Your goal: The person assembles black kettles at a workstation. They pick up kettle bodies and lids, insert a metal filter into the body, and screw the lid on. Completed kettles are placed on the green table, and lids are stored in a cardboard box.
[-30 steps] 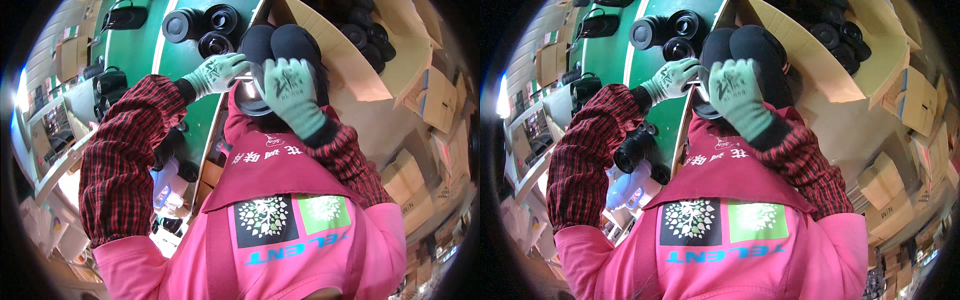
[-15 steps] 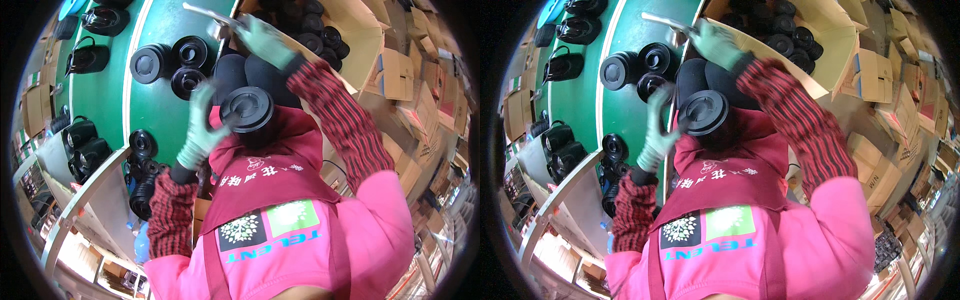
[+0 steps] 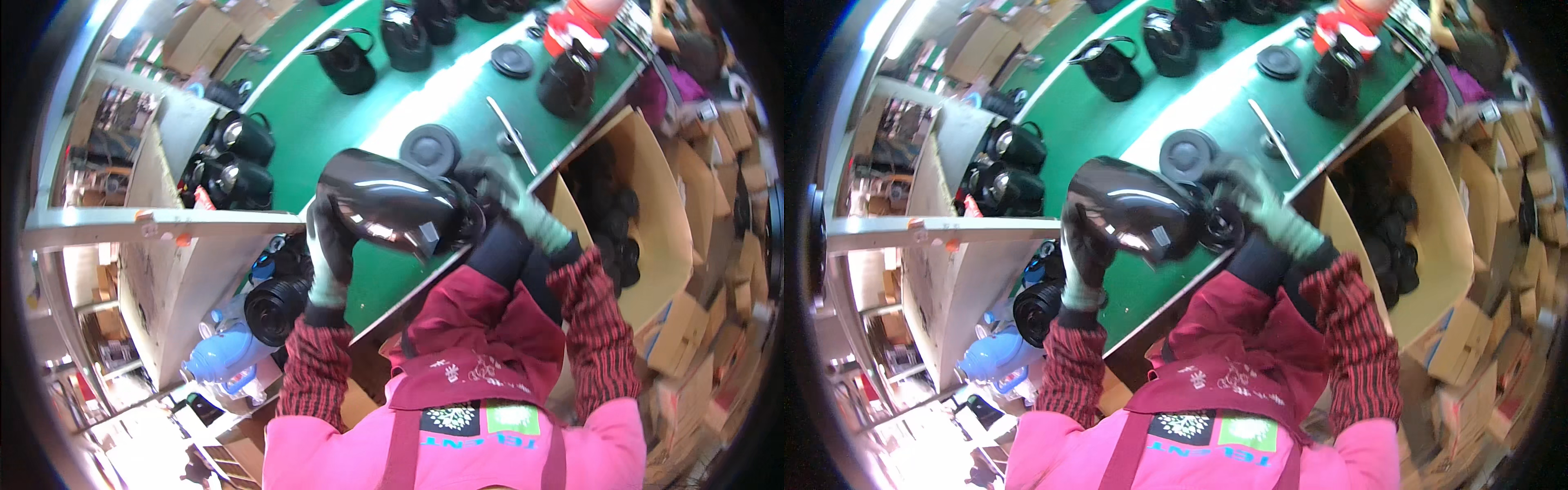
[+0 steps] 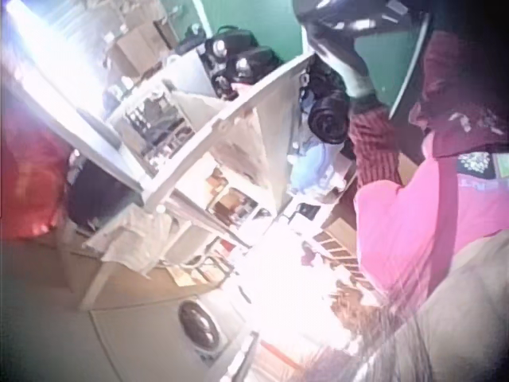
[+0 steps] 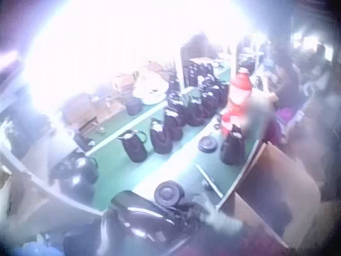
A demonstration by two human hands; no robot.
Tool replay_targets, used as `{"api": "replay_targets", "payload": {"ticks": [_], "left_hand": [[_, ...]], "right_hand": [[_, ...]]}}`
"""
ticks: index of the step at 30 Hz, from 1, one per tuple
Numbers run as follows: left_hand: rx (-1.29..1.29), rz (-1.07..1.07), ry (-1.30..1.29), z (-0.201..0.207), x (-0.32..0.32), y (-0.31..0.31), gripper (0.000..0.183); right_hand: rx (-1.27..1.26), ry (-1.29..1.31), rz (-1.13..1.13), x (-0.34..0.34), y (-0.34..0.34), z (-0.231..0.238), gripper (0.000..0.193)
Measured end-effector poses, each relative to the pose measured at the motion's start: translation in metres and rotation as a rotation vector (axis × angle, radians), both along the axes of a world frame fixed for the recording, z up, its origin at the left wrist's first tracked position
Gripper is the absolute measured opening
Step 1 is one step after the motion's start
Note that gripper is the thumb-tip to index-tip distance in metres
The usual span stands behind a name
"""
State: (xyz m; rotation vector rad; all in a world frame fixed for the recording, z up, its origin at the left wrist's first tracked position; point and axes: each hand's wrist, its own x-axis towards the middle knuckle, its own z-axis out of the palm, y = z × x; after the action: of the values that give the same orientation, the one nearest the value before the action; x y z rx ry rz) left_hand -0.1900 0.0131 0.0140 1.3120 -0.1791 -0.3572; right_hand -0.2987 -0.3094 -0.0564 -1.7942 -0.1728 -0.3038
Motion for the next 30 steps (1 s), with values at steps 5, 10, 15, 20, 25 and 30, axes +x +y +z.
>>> {"api": "replay_targets", "payload": {"ticks": [5,10,15,20,25,30], "left_hand": [[-0.013,-0.144,0.272,-0.034,0.106,-0.011,0.078],[0.928,0.454,-0.231,-0.052,0.235,0.008,0.089],[1.295,0.589,-0.519,-0.045,0.348,0.04,0.094],[1.314,0.734,-0.469,-0.08,0.395,0.067,0.078],[1.123,0.577,-0.669,-0.075,0.295,0.009,0.032],[0.961,0.221,-0.845,0.007,0.098,0.013,0.032]], "right_hand": [[-0.094,0.136,0.025,0.087,0.068,0.093,0.077],[0.382,0.385,-0.182,0.222,0.069,0.059,0.027],[0.058,0.34,-0.454,0.341,0.038,-0.087,0.054],[0.069,0.319,-0.201,0.327,0.03,-0.071,0.065],[-0.475,-0.012,-0.468,0.219,0.049,-0.004,0.079],[-0.797,-0.295,0.037,0.15,0.116,0.079,0.082]]}}
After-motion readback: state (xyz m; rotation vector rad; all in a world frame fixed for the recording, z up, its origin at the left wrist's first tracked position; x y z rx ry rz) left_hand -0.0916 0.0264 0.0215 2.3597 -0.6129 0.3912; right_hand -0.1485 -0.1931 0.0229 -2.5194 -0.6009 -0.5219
